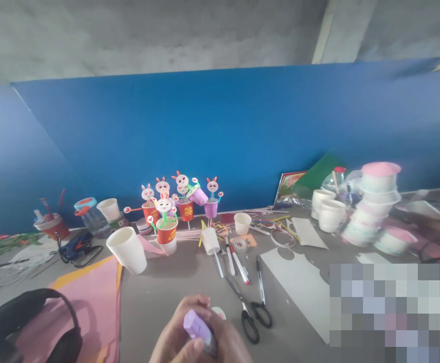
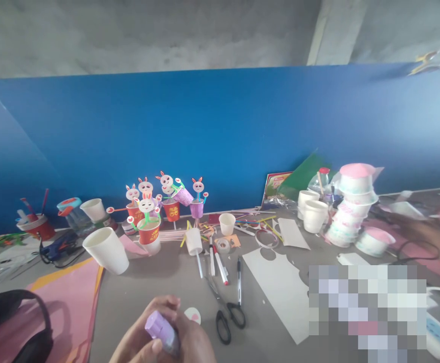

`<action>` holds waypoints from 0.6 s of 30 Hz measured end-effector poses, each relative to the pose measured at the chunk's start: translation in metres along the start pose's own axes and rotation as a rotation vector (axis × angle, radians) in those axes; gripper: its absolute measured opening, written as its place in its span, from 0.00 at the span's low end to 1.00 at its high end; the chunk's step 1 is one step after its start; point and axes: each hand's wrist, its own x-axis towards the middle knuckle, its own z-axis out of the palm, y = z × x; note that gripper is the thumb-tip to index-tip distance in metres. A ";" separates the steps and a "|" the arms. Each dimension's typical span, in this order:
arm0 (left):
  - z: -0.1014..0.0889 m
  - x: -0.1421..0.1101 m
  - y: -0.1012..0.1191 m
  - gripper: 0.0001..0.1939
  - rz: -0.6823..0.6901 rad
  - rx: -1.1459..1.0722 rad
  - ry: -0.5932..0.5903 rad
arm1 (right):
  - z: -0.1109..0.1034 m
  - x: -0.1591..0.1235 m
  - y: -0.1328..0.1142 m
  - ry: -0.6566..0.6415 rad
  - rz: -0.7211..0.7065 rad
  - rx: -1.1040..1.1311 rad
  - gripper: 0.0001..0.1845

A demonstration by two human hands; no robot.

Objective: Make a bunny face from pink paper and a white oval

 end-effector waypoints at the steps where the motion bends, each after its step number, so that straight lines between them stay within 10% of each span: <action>1: -0.005 0.006 0.001 0.23 0.023 0.079 0.006 | -0.004 -0.001 0.001 0.018 -0.006 -0.026 0.18; 8: -0.053 0.071 -0.021 0.15 0.165 0.601 0.270 | -0.056 -0.005 0.030 0.323 -0.325 -0.303 0.16; 18: -0.063 0.104 -0.079 0.19 0.166 0.643 0.359 | -0.134 0.039 0.080 0.451 0.079 -0.655 0.18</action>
